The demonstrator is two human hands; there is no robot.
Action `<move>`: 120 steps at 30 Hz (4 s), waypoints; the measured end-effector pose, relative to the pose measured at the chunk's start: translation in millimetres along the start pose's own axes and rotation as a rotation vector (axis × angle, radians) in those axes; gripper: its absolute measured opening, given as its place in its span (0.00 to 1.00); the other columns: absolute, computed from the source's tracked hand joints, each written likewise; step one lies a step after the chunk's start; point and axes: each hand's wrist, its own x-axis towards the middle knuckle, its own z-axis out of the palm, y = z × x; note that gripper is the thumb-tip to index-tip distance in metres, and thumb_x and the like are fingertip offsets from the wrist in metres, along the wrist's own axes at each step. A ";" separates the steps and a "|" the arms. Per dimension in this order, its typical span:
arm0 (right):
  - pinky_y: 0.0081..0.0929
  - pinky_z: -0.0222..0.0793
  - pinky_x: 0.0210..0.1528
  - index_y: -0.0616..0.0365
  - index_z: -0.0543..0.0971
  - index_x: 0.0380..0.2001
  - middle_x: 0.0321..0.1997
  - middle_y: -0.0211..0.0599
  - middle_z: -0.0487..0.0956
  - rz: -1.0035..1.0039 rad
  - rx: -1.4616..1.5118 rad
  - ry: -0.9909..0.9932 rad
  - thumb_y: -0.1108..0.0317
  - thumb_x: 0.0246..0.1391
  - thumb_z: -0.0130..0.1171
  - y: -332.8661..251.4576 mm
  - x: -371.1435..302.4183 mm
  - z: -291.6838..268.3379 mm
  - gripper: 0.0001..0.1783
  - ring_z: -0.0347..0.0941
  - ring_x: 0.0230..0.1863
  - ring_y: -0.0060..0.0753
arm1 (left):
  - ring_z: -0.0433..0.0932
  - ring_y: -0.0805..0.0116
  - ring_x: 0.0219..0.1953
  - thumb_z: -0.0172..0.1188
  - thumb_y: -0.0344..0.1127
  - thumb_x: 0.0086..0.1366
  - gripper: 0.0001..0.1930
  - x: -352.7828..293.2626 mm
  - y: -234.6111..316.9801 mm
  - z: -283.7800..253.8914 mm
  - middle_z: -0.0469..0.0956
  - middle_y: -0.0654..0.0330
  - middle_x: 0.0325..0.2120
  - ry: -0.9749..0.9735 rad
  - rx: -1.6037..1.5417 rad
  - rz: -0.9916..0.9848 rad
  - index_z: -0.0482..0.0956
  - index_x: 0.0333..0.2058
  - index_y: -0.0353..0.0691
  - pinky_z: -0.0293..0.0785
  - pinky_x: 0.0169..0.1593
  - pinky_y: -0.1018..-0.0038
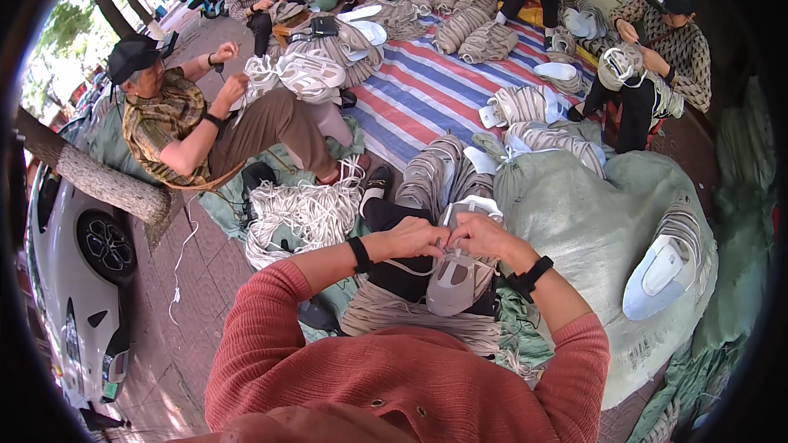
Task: The person sits on the ground and laces a beige sneaker by hand. They repeatedly thread a white shoelace through the eyelets, pull the ends to tighten the fit, and adjust the laces across the shoe's tongue.
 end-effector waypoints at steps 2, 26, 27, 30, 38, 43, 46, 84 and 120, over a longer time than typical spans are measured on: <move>0.34 0.66 0.38 0.46 0.86 0.32 0.28 0.34 0.69 0.024 -0.022 0.005 0.72 0.42 0.64 -3.5 -1.1 -0.2 0.12 0.70 0.36 0.38 | 0.78 0.46 0.29 0.64 0.45 0.59 0.14 -0.5 -4.0 1.2 0.78 0.53 0.22 0.032 -0.014 0.019 0.73 0.37 0.45 0.70 0.30 0.56; 0.38 0.68 0.42 0.55 0.76 0.30 0.36 0.38 0.70 0.014 -0.178 0.099 0.77 0.45 0.56 -7.1 6.5 -2.9 0.07 0.71 0.41 0.46 | 0.75 0.57 0.28 0.75 0.45 0.44 0.29 -12.9 0.5 5.8 0.73 0.61 0.24 0.226 -0.112 0.077 0.72 0.43 0.43 0.72 0.33 0.65; 0.37 0.68 0.42 0.54 0.76 0.31 0.36 0.37 0.71 0.044 -0.171 0.205 0.76 0.47 0.56 -5.9 0.5 -22.2 0.07 0.71 0.41 0.45 | 0.76 0.56 0.34 0.74 0.45 0.43 0.31 -11.3 0.6 0.3 0.76 0.59 0.28 0.247 -0.078 0.134 0.70 0.44 0.42 0.73 0.39 0.64; 0.34 0.71 0.43 0.52 0.79 0.34 0.37 0.38 0.74 0.198 -0.356 0.655 0.71 0.52 0.59 56.3 -25.4 -92.7 0.04 0.74 0.38 0.42 | 0.72 0.55 0.36 0.72 0.34 0.47 0.26 -6.6 6.0 -7.0 0.72 0.57 0.29 0.365 -0.116 0.111 0.71 0.45 0.41 0.70 0.41 0.64; 0.34 0.73 0.36 0.47 0.80 0.38 0.31 0.35 0.79 0.684 -0.221 0.764 0.57 0.54 0.62 90.1 -55.9 -111.7 0.11 0.76 0.33 0.36 | 0.70 0.55 0.36 0.65 0.29 0.55 0.10 -3.4 19.3 9.7 0.70 0.57 0.31 0.433 -0.132 0.012 0.74 0.34 0.38 0.67 0.40 0.63; 0.34 0.67 0.35 0.56 0.78 0.34 0.28 0.33 0.78 0.230 0.000 0.189 0.60 0.56 0.62 10.4 -19.7 -19.7 0.11 0.76 0.32 0.34 | 0.70 0.56 0.36 0.64 0.31 0.55 0.08 1.4 17.3 19.5 0.70 0.59 0.31 0.378 0.055 0.061 0.74 0.31 0.40 0.65 0.38 0.64; 0.47 0.65 0.34 0.58 0.74 0.25 0.29 0.43 0.79 0.155 -0.275 -0.002 0.59 0.52 0.63 -7.8 -15.1 -21.9 0.14 0.75 0.36 0.55 | 0.70 0.57 0.36 0.62 0.29 0.56 0.05 3.5 19.4 13.7 0.72 0.60 0.31 0.277 -0.091 0.014 0.74 0.29 0.40 0.65 0.39 0.65; 0.12 0.56 0.29 0.52 0.84 0.44 0.29 0.20 0.77 0.712 0.868 0.552 0.66 0.60 0.56 11.6 -149.2 -27.0 0.12 0.61 0.26 0.11 | 0.71 0.57 0.40 0.72 0.51 0.47 0.25 31.8 61.0 1.7 0.70 0.60 0.36 0.306 0.105 0.190 0.74 0.37 0.42 0.63 0.45 0.64; 0.38 0.72 0.33 0.56 0.77 0.32 0.27 0.39 0.81 0.495 0.411 0.715 0.62 0.52 0.61 7.3 -82.5 78.6 0.09 0.79 0.30 0.46 | 0.71 0.65 0.28 0.59 0.27 0.64 0.05 -29.6 -15.5 -6.9 0.74 0.57 0.27 0.456 -0.213 -0.183 0.82 0.37 0.38 0.67 0.34 0.73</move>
